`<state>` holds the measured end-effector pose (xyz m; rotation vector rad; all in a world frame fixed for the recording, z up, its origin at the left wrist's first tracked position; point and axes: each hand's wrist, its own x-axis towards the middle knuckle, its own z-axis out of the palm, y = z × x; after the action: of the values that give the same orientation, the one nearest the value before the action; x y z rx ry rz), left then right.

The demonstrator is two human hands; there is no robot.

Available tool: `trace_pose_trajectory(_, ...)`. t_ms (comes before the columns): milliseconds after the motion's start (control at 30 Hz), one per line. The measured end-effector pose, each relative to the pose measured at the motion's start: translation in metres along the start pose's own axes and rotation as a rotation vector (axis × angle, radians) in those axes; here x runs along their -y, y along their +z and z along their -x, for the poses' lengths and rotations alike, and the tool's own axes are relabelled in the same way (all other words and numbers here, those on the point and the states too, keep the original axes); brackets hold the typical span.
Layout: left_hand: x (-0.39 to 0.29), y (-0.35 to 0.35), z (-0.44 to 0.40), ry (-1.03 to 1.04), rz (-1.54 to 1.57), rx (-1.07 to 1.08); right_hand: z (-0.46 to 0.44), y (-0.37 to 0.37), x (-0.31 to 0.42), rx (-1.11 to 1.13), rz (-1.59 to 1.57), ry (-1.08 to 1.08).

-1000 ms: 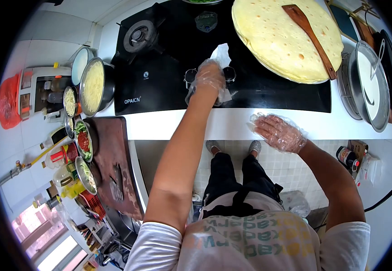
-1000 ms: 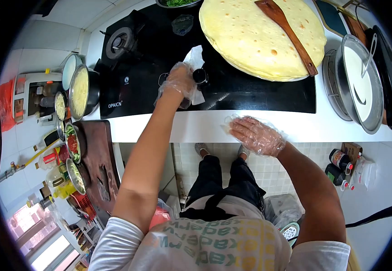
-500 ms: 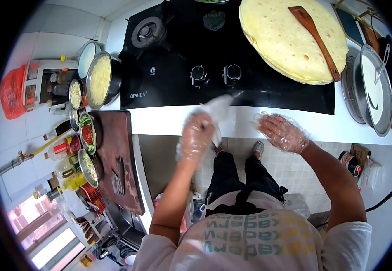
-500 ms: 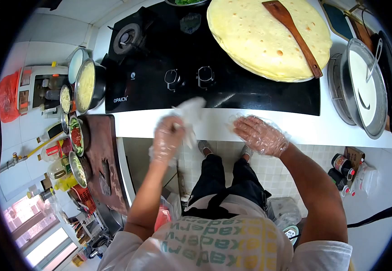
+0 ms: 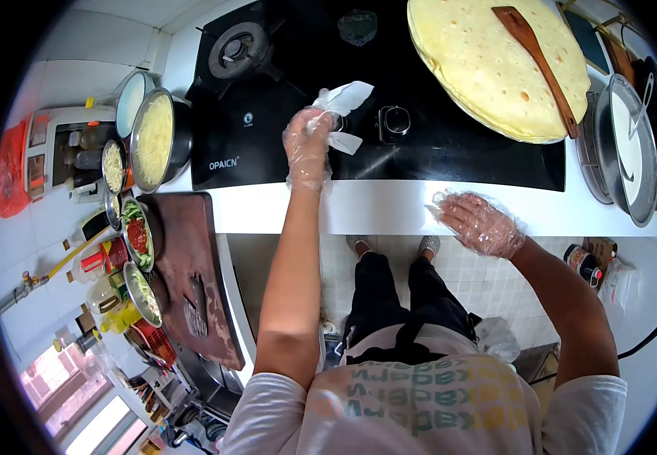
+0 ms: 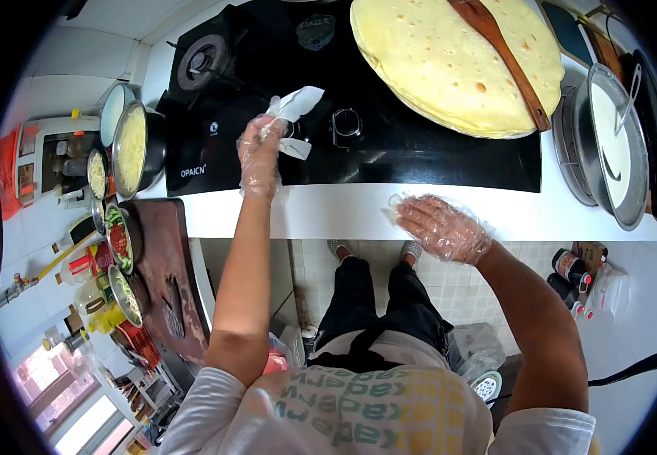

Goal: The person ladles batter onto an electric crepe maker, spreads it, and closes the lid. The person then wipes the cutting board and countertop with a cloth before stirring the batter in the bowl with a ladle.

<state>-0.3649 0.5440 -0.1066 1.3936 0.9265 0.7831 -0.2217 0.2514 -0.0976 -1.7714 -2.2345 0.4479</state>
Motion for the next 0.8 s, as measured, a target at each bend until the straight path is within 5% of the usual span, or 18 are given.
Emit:
trace_pose_trajectory(233,-0.027,-0.008,0.013,-0.194,0.29,-0.249,-0.001,-0.002,0.001,-0.003,-0.03,0.026)
trace_pose_trajectory(333,-0.017,-0.006,0.023,0.475,-0.525,-0.003,-0.002,-0.003,0.001,0.007,-0.047,0.021)
trace_pose_trajectory(467,-0.013,-0.007,0.018,0.291,-0.417,-0.1,-0.003,-0.004,0.001,0.034,-0.055,0.033)
trace_pose_trajectory(600,-0.005,-0.014,0.021,0.327,-0.382,-0.235,-0.002,-0.005,0.001,0.062,-0.067,0.036)
trace_pose_trajectory(633,-0.028,0.004,0.032,0.276,-0.214,-0.185,-0.003,-0.006,0.001,0.073,-0.075,0.04)
trace_pose_trajectory(733,-0.042,0.038,0.047,0.466,-0.598,-0.02,-0.004,-0.004,0.001,0.109,-0.066,0.059)
trace_pose_trajectory(800,-0.047,0.063,0.052,0.244,-0.616,0.158,-0.003,-0.003,0.0,0.076,-0.069,0.048)
